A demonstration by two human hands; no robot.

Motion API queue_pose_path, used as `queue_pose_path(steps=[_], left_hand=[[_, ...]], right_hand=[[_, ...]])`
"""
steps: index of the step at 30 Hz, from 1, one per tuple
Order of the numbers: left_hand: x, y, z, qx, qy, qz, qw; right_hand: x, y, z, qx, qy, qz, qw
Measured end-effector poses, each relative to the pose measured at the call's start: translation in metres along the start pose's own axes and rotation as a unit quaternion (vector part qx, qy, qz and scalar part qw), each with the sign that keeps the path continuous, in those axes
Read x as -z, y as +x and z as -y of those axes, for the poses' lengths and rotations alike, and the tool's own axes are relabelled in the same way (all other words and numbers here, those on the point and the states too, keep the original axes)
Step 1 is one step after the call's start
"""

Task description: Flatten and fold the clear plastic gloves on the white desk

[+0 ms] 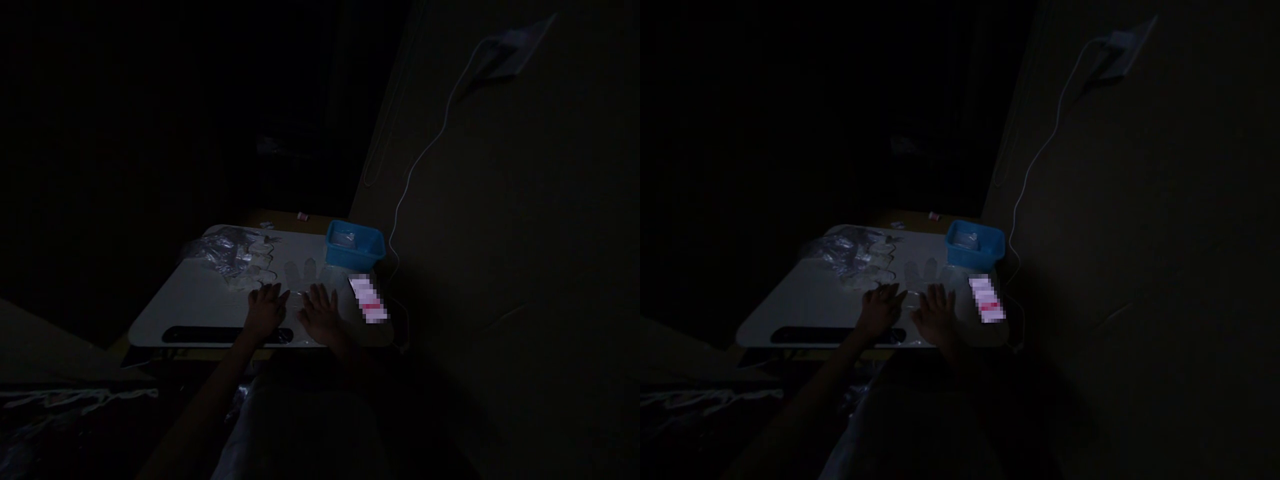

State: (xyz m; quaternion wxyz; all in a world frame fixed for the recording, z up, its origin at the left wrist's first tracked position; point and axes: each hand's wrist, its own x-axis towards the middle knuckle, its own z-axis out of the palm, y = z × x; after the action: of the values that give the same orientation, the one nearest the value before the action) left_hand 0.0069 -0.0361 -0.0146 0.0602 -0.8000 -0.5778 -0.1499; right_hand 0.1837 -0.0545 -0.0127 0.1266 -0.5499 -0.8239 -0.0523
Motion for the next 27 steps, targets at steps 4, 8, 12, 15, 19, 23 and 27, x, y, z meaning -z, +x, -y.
queue_pose_path(steps=[4, 8, 12, 15, 19, 23, 27], left_hand=[[-0.002, 0.000, 0.000, 0.001, 0.000, 0.003, 1.000], [0.000, 0.000, -0.001, 0.004, 0.008, 0.007, 1.000], [0.002, 0.000, -0.001, -0.006, 0.012, 0.016, 1.000], [0.002, 0.000, 0.000, -0.008, 0.012, 0.018, 1.000], [-0.002, 0.000, 0.001, -0.007, 0.002, 0.006, 1.000], [-0.005, 0.000, 0.004, -0.007, -0.018, -0.003, 1.000], [-0.006, 0.001, 0.006, -0.006, -0.043, -0.012, 0.999]], right_hand=[[0.005, 0.000, -0.011, -0.046, -0.014, -0.012, 0.999], [0.009, 0.005, 0.003, -0.022, -0.002, 0.002, 1.000], [0.005, 0.010, 0.024, 0.010, 0.021, 0.029, 0.999], [0.002, 0.010, 0.025, -0.002, 0.027, 0.043, 0.999], [0.001, 0.008, 0.005, -0.046, 0.020, 0.018, 0.999], [-0.004, 0.007, -0.026, -0.121, 0.056, -0.057, 0.989], [-0.014, 0.011, -0.062, -0.157, 0.210, -0.161, 0.951]])
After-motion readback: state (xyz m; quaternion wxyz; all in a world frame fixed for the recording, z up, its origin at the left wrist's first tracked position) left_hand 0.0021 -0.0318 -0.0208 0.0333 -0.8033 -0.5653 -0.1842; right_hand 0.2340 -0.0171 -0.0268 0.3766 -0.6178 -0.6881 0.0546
